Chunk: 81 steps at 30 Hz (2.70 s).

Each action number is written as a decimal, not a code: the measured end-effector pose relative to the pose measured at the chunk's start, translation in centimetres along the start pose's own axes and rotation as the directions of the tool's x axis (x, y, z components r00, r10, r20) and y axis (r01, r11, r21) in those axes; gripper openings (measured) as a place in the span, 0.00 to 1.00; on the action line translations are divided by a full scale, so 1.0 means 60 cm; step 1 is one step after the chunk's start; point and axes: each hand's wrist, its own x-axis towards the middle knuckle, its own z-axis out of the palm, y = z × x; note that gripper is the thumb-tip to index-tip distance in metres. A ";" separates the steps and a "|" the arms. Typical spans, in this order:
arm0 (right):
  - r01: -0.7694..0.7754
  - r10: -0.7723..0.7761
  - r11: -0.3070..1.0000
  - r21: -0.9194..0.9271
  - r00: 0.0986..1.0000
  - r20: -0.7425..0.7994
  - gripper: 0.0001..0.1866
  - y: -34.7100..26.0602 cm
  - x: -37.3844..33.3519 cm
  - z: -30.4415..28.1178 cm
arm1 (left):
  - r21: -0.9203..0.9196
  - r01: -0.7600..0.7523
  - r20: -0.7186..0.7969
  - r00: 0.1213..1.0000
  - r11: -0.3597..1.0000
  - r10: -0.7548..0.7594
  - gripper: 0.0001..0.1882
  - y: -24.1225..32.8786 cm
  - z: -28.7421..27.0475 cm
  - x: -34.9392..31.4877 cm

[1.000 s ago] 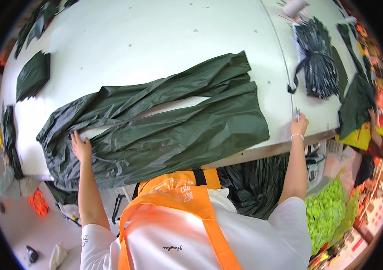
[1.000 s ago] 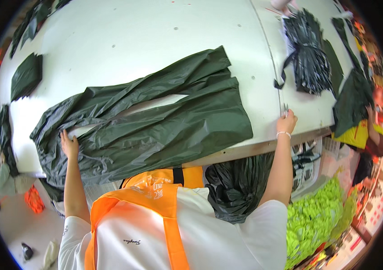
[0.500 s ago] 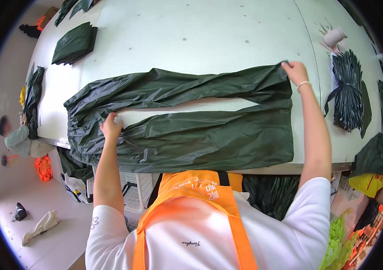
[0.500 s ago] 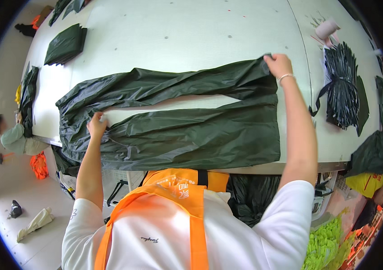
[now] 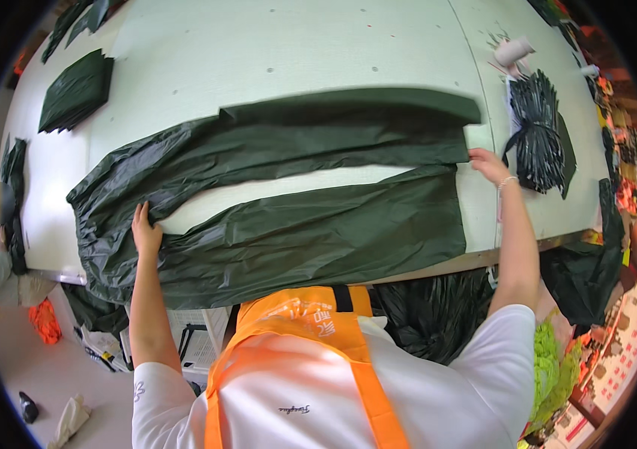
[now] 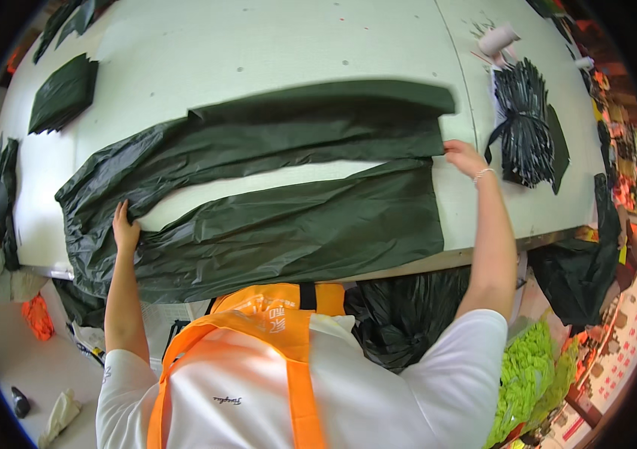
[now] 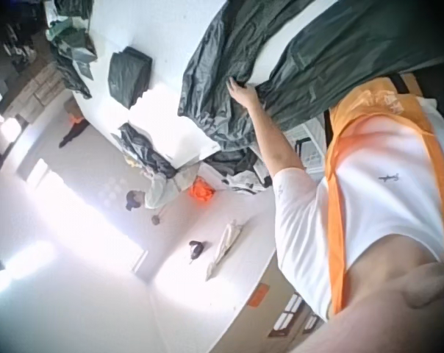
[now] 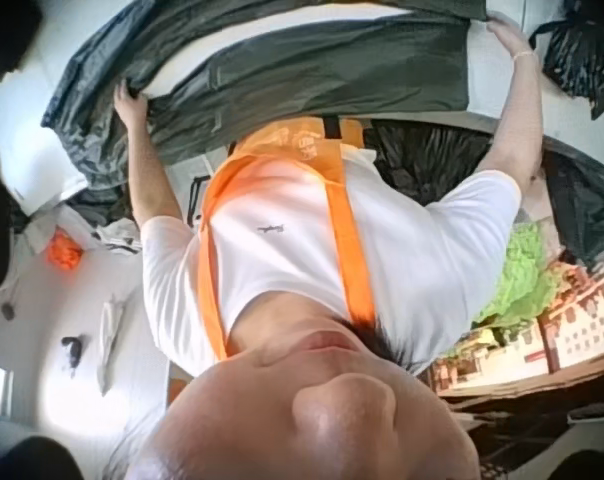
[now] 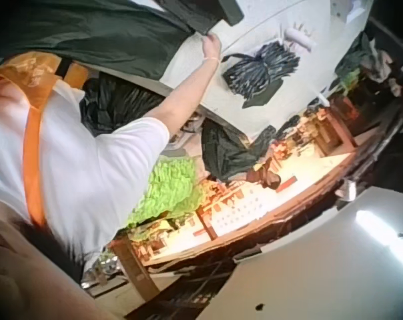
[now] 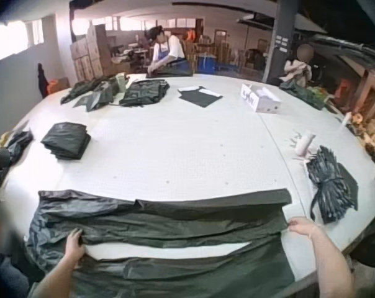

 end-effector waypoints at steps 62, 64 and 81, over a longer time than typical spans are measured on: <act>-0.196 0.135 0.977 -0.089 0.878 -0.459 0.11 0.185 -0.430 0.185 | -0.798 0.488 0.599 0.581 -0.354 -0.550 0.16 -0.427 -0.110 -0.158; -0.029 -0.062 0.990 -0.138 0.789 -0.611 0.10 0.134 -0.433 0.106 | -0.901 0.374 0.427 0.677 -0.220 -0.599 0.16 -0.379 -0.163 -0.124; 0.345 0.090 0.743 0.573 0.797 -0.597 0.19 -0.125 -0.341 -0.146 | -0.963 0.106 0.212 0.864 -0.247 -0.457 0.16 -0.447 -0.387 -0.009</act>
